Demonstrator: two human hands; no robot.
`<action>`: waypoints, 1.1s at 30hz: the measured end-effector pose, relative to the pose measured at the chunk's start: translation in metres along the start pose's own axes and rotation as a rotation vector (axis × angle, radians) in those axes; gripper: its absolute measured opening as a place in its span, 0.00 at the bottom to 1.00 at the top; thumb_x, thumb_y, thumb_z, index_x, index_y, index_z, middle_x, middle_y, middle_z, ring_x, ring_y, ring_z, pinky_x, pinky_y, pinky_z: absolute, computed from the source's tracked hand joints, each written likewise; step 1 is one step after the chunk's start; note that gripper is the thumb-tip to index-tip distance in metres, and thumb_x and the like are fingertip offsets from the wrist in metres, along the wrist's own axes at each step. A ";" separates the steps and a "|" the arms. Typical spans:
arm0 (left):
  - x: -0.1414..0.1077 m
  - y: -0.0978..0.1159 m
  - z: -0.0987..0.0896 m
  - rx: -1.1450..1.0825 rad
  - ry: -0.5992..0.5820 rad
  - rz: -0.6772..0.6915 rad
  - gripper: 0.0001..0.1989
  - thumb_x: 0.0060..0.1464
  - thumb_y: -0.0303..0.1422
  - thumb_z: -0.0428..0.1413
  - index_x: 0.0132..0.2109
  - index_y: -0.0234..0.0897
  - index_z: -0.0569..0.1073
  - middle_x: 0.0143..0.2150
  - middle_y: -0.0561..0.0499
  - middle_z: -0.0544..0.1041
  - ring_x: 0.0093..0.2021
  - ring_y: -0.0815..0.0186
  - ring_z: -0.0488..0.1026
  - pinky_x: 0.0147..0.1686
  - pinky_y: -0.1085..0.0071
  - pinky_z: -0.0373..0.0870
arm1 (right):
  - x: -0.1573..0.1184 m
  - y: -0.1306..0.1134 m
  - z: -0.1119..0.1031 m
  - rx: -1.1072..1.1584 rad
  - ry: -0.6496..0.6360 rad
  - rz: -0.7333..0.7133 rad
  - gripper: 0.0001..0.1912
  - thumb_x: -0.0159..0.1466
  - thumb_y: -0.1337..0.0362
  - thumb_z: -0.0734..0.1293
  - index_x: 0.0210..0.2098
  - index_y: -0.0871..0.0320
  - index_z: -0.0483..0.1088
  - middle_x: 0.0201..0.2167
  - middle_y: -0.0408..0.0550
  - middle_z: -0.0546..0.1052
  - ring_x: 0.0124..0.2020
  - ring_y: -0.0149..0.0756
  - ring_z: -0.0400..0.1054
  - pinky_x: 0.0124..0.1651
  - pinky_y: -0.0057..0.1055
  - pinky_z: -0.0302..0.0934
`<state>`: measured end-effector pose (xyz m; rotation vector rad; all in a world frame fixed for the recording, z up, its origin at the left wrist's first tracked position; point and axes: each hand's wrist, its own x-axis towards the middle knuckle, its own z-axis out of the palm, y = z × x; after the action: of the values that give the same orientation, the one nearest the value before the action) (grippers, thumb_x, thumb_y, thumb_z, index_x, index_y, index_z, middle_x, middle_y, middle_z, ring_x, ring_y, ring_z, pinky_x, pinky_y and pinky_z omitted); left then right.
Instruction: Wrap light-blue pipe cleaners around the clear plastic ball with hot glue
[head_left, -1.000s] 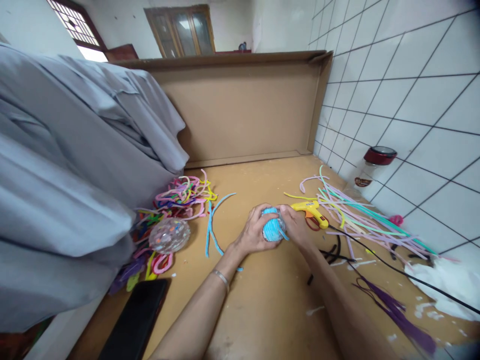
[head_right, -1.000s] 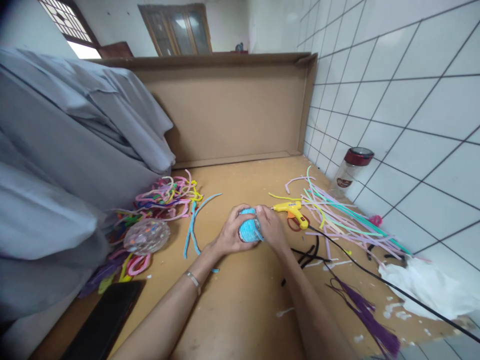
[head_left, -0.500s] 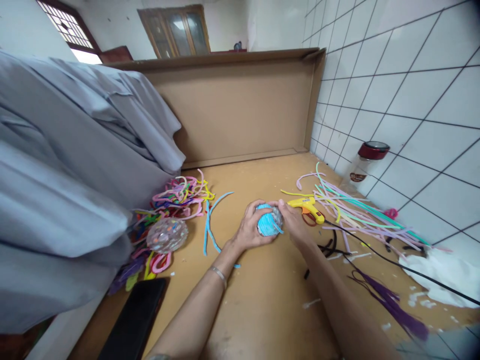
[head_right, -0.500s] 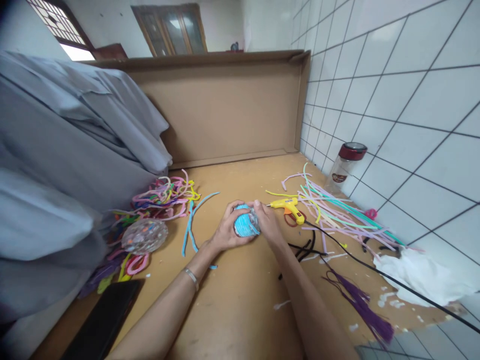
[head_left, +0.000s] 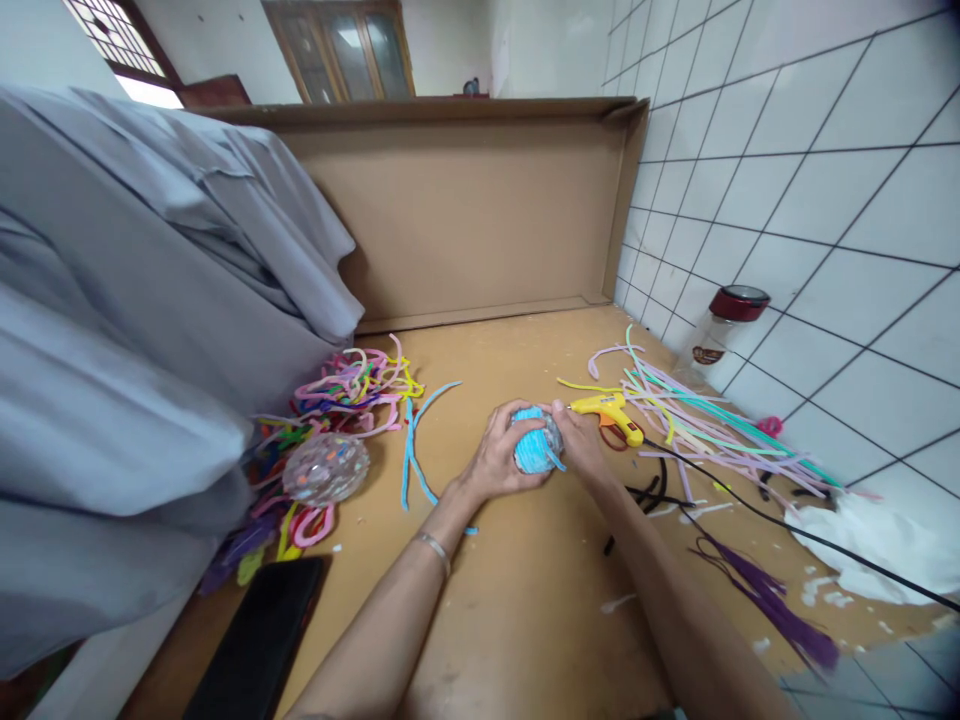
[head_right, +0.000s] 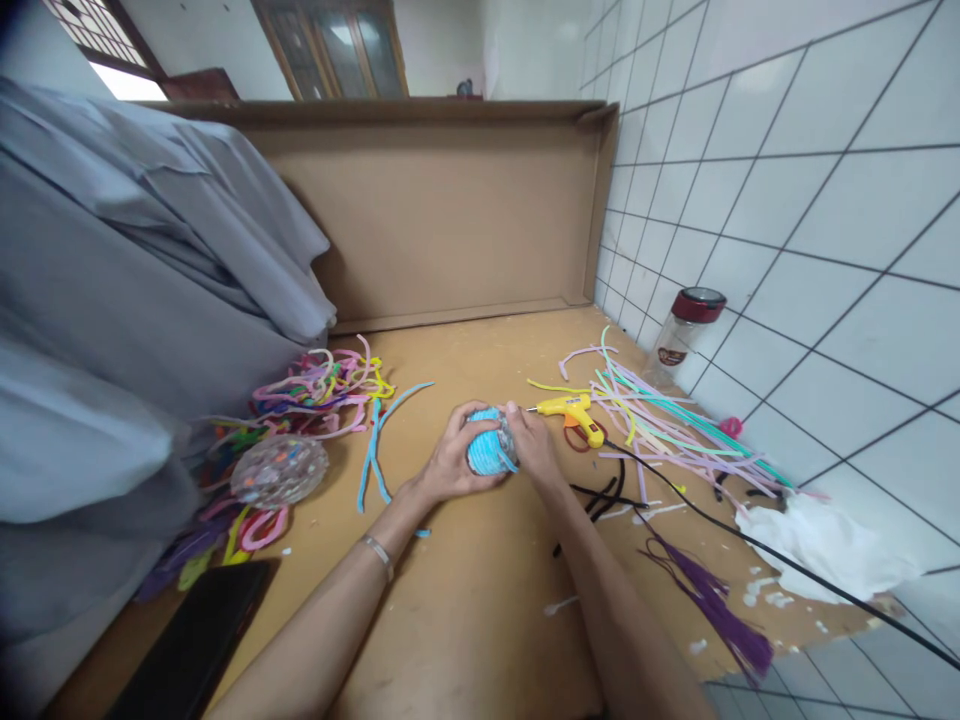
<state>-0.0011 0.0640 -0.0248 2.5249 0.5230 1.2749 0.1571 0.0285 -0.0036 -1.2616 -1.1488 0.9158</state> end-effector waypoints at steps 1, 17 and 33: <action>0.000 0.000 0.000 0.000 -0.002 -0.006 0.33 0.41 0.37 0.65 0.56 0.41 0.67 0.58 0.40 0.62 0.60 0.51 0.63 0.57 0.52 0.63 | 0.000 -0.002 0.001 0.039 -0.020 0.009 0.34 0.56 0.34 0.60 0.37 0.58 0.78 0.38 0.53 0.81 0.42 0.46 0.74 0.47 0.42 0.67; 0.001 -0.001 0.000 -0.083 0.004 -0.088 0.35 0.39 0.37 0.67 0.56 0.40 0.67 0.57 0.39 0.62 0.60 0.51 0.63 0.57 0.51 0.65 | -0.004 -0.013 0.002 -0.019 -0.009 -0.038 0.35 0.57 0.33 0.57 0.38 0.58 0.77 0.39 0.52 0.80 0.43 0.44 0.73 0.48 0.40 0.66; 0.001 -0.003 0.000 -0.154 -0.023 -0.185 0.38 0.34 0.34 0.68 0.56 0.40 0.67 0.56 0.41 0.63 0.59 0.52 0.63 0.57 0.51 0.64 | -0.003 -0.011 0.001 0.023 0.012 0.005 0.34 0.57 0.34 0.57 0.34 0.58 0.75 0.35 0.51 0.79 0.39 0.42 0.72 0.45 0.37 0.65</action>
<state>-0.0010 0.0669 -0.0248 2.3036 0.6131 1.1705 0.1547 0.0243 0.0069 -1.2506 -1.1233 0.9210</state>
